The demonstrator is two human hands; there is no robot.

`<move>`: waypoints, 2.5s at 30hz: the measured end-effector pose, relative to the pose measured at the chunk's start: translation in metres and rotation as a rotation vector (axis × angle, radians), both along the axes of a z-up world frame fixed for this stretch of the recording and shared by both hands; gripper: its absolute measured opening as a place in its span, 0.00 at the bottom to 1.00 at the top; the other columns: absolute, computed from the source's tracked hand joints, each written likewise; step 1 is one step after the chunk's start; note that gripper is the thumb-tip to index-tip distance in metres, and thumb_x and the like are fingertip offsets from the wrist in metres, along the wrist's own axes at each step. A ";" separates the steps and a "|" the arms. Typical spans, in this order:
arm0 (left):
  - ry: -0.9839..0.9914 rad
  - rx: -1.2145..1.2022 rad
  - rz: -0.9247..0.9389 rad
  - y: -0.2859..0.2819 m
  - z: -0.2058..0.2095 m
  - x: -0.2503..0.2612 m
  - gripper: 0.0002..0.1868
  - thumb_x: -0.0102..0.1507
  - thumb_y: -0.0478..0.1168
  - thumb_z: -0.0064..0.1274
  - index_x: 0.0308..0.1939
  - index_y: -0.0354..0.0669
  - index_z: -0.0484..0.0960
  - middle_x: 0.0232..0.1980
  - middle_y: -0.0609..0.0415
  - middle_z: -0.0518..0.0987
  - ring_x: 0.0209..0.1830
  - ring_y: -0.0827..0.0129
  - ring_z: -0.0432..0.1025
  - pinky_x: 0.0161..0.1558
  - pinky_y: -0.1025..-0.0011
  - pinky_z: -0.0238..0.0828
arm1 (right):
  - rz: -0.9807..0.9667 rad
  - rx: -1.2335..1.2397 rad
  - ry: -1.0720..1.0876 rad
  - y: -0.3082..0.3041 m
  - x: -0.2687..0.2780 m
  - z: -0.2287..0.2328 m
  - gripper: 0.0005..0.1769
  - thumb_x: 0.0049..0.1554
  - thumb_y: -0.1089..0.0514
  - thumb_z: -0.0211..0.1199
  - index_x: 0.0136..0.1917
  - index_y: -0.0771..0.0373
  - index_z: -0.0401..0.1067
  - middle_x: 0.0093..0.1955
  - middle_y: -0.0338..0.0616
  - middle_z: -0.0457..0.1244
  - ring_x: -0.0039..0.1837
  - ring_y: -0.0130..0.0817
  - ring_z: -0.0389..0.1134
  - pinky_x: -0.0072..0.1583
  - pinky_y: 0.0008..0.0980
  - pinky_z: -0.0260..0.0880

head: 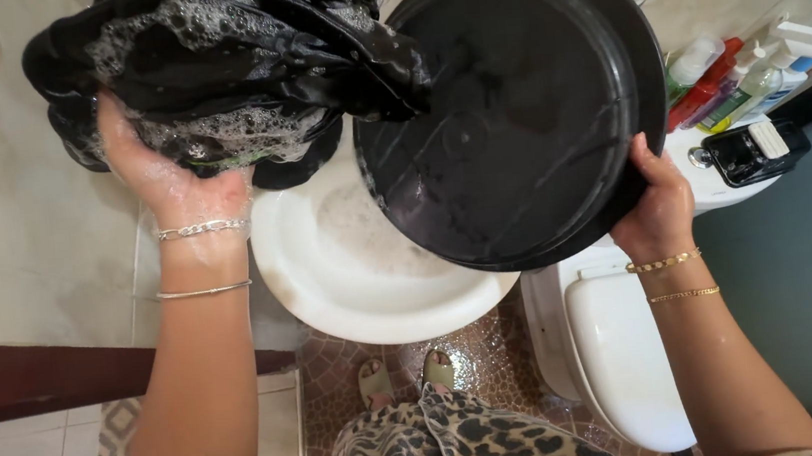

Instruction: Hand washing black clothes in a plastic basin inside a bathroom sink, and rinsing the items with a bidet sprayer.

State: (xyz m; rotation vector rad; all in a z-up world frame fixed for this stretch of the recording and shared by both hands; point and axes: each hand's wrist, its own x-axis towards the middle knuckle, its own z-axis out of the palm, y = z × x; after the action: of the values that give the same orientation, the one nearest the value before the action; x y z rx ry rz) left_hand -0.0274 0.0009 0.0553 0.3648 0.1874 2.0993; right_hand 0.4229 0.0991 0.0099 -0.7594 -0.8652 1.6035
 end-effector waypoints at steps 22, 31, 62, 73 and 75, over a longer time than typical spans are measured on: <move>-0.012 -0.120 0.078 -0.001 -0.036 -0.015 0.25 0.67 0.53 0.43 0.59 0.41 0.81 0.61 0.48 0.81 0.64 0.50 0.75 0.70 0.49 0.73 | 0.600 1.539 -1.190 -0.118 -0.034 -0.145 0.12 0.50 0.60 0.70 0.48 0.53 0.76 0.41 0.35 0.68 0.44 0.32 0.71 0.44 0.27 0.72; -0.114 -0.196 0.097 0.045 -0.081 -0.011 0.22 0.68 0.51 0.46 0.56 0.41 0.83 0.60 0.51 0.82 0.62 0.52 0.75 0.69 0.50 0.71 | 0.711 1.372 -1.385 -0.119 -0.044 -0.158 0.24 0.42 0.59 0.71 0.54 0.56 0.75 0.47 0.41 0.65 0.52 0.43 0.67 0.54 0.44 0.68; 2.257 -0.895 0.538 0.167 -0.174 -0.008 0.21 0.48 0.43 0.72 0.44 0.52 0.83 0.85 0.52 0.43 0.85 0.42 0.36 0.71 0.21 0.31 | 0.159 0.659 -1.437 0.093 -0.199 -0.070 0.22 0.58 0.44 0.61 0.48 0.66 0.80 0.41 0.58 0.70 0.44 0.54 0.73 0.50 0.45 0.73; 2.414 -0.952 0.179 0.140 -0.119 0.002 0.38 0.50 0.59 0.64 0.61 0.49 0.78 0.83 0.41 0.26 0.82 0.40 0.22 0.68 0.25 0.21 | 0.332 0.571 -1.775 0.178 -0.280 -0.109 0.29 0.53 0.37 0.67 0.43 0.68 0.80 0.44 0.62 0.70 0.49 0.58 0.72 0.55 0.49 0.73; 2.394 -0.881 0.055 0.135 -0.113 0.000 0.44 0.50 0.68 0.62 0.64 0.49 0.75 0.81 0.44 0.25 0.81 0.44 0.21 0.69 0.27 0.17 | 0.601 0.697 -1.835 0.179 -0.274 -0.091 0.29 0.42 0.41 0.74 0.48 0.66 0.78 0.49 0.60 0.70 0.53 0.56 0.71 0.56 0.47 0.73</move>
State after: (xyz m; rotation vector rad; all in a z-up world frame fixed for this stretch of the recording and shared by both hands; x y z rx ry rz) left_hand -0.0271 0.1355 -0.0580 1.9353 2.1879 0.2965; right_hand 0.1486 0.2785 -0.0816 -1.4243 -2.9237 0.4520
